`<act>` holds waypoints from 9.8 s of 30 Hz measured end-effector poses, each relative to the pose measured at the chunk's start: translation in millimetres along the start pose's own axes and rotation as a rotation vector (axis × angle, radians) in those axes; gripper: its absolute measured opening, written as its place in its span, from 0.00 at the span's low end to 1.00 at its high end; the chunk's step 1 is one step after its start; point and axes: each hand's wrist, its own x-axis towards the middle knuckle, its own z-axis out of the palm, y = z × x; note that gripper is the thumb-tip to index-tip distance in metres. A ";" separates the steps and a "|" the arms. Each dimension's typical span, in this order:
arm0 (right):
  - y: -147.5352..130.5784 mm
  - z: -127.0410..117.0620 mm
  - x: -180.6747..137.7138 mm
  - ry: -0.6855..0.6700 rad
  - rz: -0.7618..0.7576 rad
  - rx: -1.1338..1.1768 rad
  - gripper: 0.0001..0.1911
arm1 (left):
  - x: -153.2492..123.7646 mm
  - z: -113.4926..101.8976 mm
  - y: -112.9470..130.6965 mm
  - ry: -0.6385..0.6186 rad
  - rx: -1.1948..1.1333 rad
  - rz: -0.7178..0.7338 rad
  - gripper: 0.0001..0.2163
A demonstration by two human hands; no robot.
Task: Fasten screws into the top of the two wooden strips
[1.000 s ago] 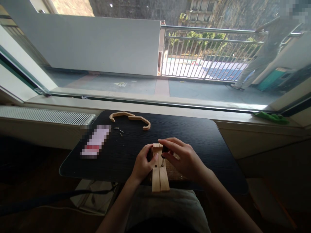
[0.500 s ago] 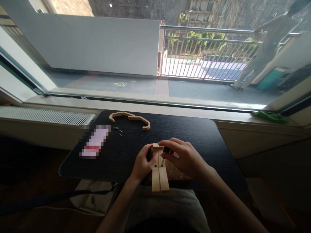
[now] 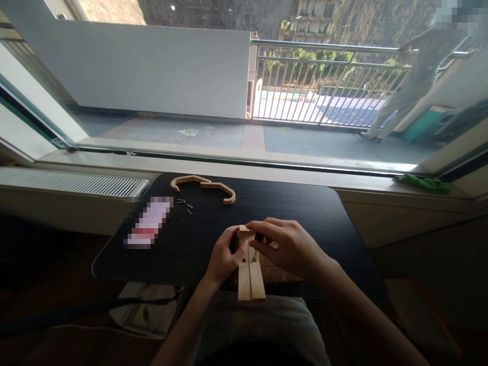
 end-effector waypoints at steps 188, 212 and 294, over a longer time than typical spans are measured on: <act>-9.2 -33.7 18.2 -0.441 0.160 -0.206 0.12 | 3.4 0.5 0.9 -0.011 -0.041 -0.014 0.13; -5.2 -30.5 23.6 -0.420 0.181 -0.301 0.19 | 4.1 0.5 3.2 0.004 -0.041 0.008 0.12; -13.9 -37.3 27.6 -0.554 0.085 -0.218 0.06 | 4.5 -0.6 4.1 -0.004 -0.034 -0.010 0.12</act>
